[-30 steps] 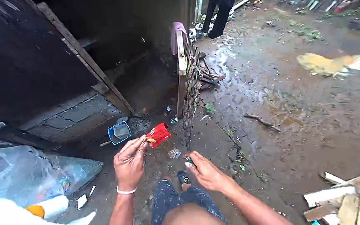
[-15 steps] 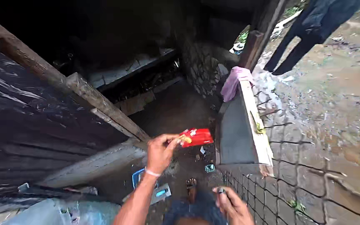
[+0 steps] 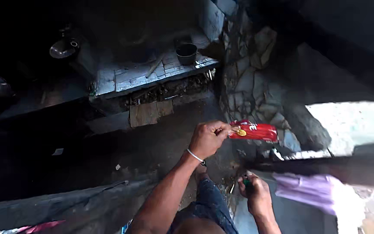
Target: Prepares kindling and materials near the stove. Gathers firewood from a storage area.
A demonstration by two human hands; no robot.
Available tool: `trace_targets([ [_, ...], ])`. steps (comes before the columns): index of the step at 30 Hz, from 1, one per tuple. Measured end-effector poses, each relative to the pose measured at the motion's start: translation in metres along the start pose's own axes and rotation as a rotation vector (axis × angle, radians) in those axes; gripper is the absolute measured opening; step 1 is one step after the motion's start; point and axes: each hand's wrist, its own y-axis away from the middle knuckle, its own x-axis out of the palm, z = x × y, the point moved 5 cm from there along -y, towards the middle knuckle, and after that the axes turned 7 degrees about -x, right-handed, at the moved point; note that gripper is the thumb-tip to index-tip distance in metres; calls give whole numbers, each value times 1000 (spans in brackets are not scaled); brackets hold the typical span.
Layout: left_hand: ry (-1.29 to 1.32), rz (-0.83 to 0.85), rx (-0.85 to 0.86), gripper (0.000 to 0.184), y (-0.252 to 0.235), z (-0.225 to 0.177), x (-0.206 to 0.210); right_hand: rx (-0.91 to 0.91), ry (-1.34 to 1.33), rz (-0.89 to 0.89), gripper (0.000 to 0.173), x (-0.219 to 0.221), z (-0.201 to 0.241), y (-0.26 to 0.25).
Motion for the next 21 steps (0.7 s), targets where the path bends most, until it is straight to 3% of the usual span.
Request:
trace_targets([
  [3, -92, -160, -6, 10, -83, 0, -76, -12, 90, 167, 47, 56, 49, -106],
  [5, -176, -285, -3, 11, -113, -2, -136, -9, 123, 277, 47, 100, 77, -166],
  [9, -347, -475, -86, 11, -135, 14, -249, -86, 53, 518, 45, 210, 127, -265],
  [13, -518, -669, -65, 10, -157, 40, -339, -127, 42, 749, 43, 343, 145, -344],
  [21, -863, -687, 49, 16, -307, 106, -504, -88, 36, 938, 51, 626, 155, -503],
])
